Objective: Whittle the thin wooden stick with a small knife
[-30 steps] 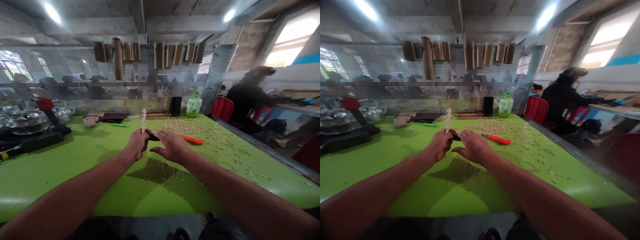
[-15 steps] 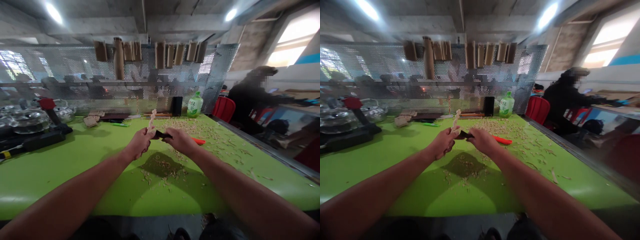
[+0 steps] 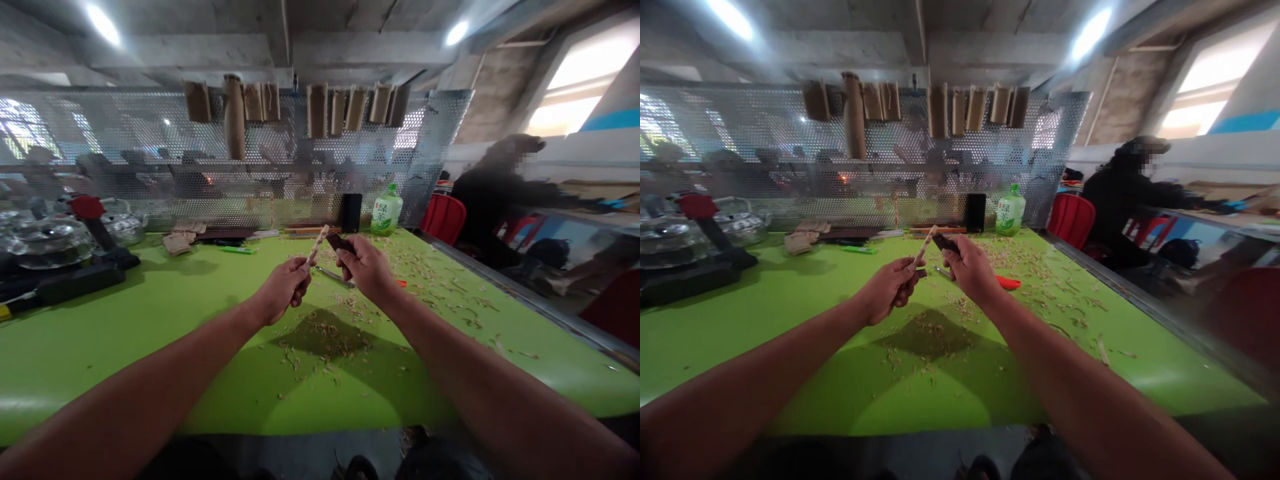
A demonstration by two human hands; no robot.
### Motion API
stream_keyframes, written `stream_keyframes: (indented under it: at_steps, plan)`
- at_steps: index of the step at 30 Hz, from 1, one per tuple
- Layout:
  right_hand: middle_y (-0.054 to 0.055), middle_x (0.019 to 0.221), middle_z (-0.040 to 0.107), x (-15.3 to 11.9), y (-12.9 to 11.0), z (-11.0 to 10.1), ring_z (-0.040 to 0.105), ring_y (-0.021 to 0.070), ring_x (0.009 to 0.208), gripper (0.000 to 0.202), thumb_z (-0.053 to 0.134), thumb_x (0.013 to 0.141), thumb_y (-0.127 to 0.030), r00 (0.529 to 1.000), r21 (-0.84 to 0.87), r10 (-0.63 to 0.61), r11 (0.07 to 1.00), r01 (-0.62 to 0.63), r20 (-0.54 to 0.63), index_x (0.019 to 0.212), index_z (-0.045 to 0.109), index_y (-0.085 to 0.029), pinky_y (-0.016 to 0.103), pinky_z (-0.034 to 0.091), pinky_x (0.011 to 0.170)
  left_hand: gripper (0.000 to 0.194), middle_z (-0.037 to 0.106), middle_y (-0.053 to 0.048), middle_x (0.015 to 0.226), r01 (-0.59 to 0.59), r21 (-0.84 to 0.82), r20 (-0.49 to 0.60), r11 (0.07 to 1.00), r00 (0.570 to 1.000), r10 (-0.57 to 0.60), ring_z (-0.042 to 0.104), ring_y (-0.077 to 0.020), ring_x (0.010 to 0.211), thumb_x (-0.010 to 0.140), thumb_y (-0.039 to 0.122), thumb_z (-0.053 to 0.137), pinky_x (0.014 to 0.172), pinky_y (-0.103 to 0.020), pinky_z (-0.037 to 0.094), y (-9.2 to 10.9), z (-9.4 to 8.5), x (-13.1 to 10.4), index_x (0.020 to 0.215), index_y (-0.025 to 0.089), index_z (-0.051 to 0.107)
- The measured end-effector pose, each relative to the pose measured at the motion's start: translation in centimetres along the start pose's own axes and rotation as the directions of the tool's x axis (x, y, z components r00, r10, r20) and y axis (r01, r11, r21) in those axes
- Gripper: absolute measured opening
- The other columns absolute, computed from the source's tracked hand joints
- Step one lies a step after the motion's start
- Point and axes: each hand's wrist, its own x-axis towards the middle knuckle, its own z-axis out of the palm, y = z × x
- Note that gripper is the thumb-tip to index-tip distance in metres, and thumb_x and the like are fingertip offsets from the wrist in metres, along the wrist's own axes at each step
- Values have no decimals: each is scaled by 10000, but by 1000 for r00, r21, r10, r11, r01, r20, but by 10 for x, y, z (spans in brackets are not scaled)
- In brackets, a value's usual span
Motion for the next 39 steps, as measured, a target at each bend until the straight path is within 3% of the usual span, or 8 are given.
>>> stream_keyframes:
  at_steps: [4,8,11,15,22,27,33,39]
  plan:
    - [-23,641,560,-1,3,5,481,104,506,123,493,884,-315,999,-116,-49,992,52,23,839,522,-204,252,367,512,125,387,69,605,25,-30,51,999,998,-23,251,-34,390,904,295,505,346,-160,157,-2,4,-2,961,186,520]
    - [-1,685,561,0,5,8,489,133,600,117,506,876,-308,991,-230,-127,966,116,-33,823,527,-206,269,346,557,168,367,73,592,22,-36,65,999,998,-19,216,-28,377,895,345,531,346,-172,123,-4,6,-3,948,186,540]
    - [-6,657,544,0,4,11,469,130,587,149,499,875,-304,994,-180,-99,980,88,-53,760,493,-210,268,330,551,176,365,72,594,1,-23,47,1000,999,0,221,-22,375,881,348,557,351,-171,124,-4,6,-3,938,182,553]
    - [-23,621,525,-3,1,12,446,114,553,184,488,877,-311,999,-58,-48,997,49,6,725,460,-211,256,323,539,164,359,76,587,26,-29,12,999,1000,-26,217,-20,370,866,347,574,349,-171,116,-5,6,-2,888,189,538]
    - [-16,657,537,-7,-4,9,456,124,583,159,473,891,-324,993,-151,-114,982,116,25,781,481,-209,256,319,557,227,325,91,561,28,-47,9,999,1000,-28,184,-23,367,862,396,583,343,-172,99,-2,8,-2,812,206,470]
    - [2,689,545,-7,-1,16,476,147,636,142,454,901,-312,984,-235,-170,955,179,59,800,459,-213,265,316,587,117,318,99,551,57,-68,59,996,997,-53,229,-32,377,862,271,580,358,-162,164,0,14,-8,910,203,499]
    - [-10,647,488,-11,-3,17,416,140,591,172,443,903,-305,980,-346,-142,920,183,140,754,420,-222,259,273,559,126,296,103,543,50,-3,-22,999,999,-50,208,-28,365,863,298,577,360,-168,138,-2,13,-6,923,199,527]
    - [11,698,562,-10,-1,20,450,146,599,112,446,899,-269,980,-373,-151,908,189,128,822,504,-212,258,273,567,149,316,96,537,42,123,-87,991,996,-32,224,-33,363,845,335,590,369,-181,140,-8,11,-1,886,199,544]
